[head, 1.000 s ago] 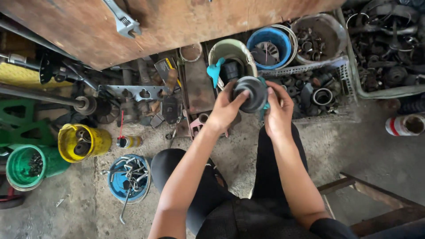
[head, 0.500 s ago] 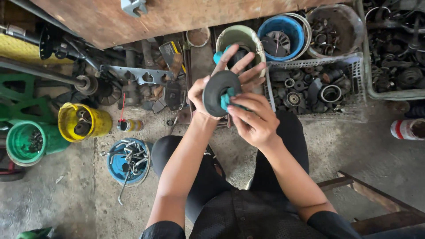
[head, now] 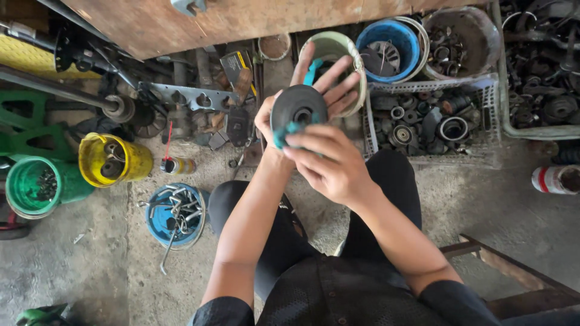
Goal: The person sits in a workshop and wipes various mechanical parts with a blue cloth. They handle a cylindrical metal part, a small metal ring, and a larger metal component, cleaning each one before placing them into a white bucket or a plastic basket.
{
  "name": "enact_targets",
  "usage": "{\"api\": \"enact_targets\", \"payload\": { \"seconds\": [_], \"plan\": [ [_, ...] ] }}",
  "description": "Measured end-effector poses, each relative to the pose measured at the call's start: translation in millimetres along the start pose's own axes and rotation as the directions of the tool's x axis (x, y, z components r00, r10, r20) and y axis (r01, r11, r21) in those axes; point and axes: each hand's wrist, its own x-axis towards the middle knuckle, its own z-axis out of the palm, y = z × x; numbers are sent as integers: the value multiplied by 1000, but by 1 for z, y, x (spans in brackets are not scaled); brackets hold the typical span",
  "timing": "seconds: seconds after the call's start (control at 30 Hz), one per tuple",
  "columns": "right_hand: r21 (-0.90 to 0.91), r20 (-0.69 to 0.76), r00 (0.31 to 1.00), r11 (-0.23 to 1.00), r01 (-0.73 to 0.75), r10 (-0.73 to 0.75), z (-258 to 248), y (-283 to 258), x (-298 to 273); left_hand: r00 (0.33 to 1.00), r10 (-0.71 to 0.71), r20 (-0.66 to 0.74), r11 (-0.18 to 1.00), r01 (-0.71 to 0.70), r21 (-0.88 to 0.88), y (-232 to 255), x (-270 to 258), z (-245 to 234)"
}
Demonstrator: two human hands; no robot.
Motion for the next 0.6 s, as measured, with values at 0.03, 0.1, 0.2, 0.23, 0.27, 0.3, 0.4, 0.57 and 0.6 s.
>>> {"api": "enact_targets", "payload": {
  "seconds": [0.03,0.1,0.2,0.23,0.27,0.3,0.4,0.57,0.6],
  "plan": [
    [0,-3,1000,1000,6,-6,2,3,-6,1000,2,4,1000,-2,4,5,1,2],
    [-22,-31,999,1000,-19,18,6,10,-22,996,48,-70,999,-46,25,10,-1,4],
    [-103,-219,961,976,-194,168,8,24,-26,997,51,59,999,-50,-22,12,-1,3],
    [-104,-219,961,975,-197,171,6,26,-21,997,49,56,999,-48,-24,9,-2,5],
    [-72,-254,945,971,-229,204,5,28,-15,999,43,24,999,-44,23,7,-1,7],
    [-39,-289,928,965,-259,237,3,29,-10,999,39,-9,997,-38,70,4,0,10],
    [55,-267,925,962,-267,272,3,20,13,999,20,-35,997,-17,75,-5,-4,3],
    [82,-147,979,988,-130,141,13,0,17,1000,25,-18,1000,-25,0,0,-6,-14],
    [27,-99,995,1000,-11,14,15,-4,15,998,-3,-63,1000,3,-1,2,-5,-18]
  ]
}}
